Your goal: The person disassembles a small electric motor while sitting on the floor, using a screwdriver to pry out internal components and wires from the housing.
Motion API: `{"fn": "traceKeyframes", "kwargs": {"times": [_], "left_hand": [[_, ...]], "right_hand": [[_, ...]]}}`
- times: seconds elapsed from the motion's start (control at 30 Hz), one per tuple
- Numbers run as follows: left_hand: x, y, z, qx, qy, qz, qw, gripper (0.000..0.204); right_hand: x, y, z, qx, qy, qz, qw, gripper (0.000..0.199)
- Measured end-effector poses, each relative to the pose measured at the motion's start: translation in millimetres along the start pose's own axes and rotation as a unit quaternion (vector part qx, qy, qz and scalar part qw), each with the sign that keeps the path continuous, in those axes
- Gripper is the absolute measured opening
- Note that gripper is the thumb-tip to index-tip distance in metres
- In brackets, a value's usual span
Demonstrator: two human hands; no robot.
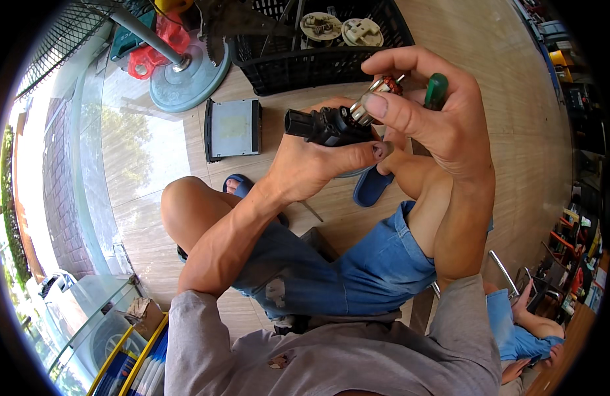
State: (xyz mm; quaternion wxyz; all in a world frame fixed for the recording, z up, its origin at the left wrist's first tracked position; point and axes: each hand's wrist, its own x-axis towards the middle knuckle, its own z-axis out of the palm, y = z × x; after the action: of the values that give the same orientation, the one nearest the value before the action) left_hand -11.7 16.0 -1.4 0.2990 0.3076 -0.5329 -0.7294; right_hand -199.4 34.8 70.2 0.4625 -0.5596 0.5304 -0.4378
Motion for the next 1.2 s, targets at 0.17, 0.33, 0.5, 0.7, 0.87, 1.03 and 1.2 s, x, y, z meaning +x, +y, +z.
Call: {"fn": "traceKeyframes", "kwargs": {"times": [0.17, 0.33, 0.5, 0.7, 0.87, 1.03, 1.2], "left_hand": [[1.5, -1.8, 1.2, -0.014, 0.004, 0.026, 1.000, 0.034], [1.9, -3.5, 2.7, -0.017, 0.013, 0.022, 1.000, 0.034], [1.6, -2.6, 3.4, -0.024, 0.010, 0.013, 1.000, 0.036], [1.6, -1.3, 3.5, -0.031, 0.004, 0.011, 0.999, 0.034], [2.3, -1.4, 3.3, -0.055, 0.006, 0.014, 0.998, 0.032], [1.7, -1.1, 2.2, -0.038, -0.010, 0.012, 0.999, 0.035], [-1.9, 1.6, 2.5, -0.020, -0.007, -0.005, 1.000, 0.033]], "right_hand": [[1.7, 2.8, 2.0, -0.037, -0.001, -0.034, 0.999, 0.033], [1.7, 2.6, 5.9, -0.043, 0.028, -0.024, 0.998, 0.023], [1.5, 1.9, 6.9, -0.060, 0.039, -0.020, 0.997, 0.022], [3.4, 8.8, 9.9, -0.062, 0.036, -0.035, 0.997, 0.027], [3.8, 10.1, 7.6, -0.057, 0.022, -0.044, 0.997, 0.030], [7.0, 9.4, 2.8, -0.004, -0.015, -0.120, 0.993, 0.038], [-2.1, 5.2, -11.7, 0.049, -0.077, -0.082, 0.992, 0.045]]}}
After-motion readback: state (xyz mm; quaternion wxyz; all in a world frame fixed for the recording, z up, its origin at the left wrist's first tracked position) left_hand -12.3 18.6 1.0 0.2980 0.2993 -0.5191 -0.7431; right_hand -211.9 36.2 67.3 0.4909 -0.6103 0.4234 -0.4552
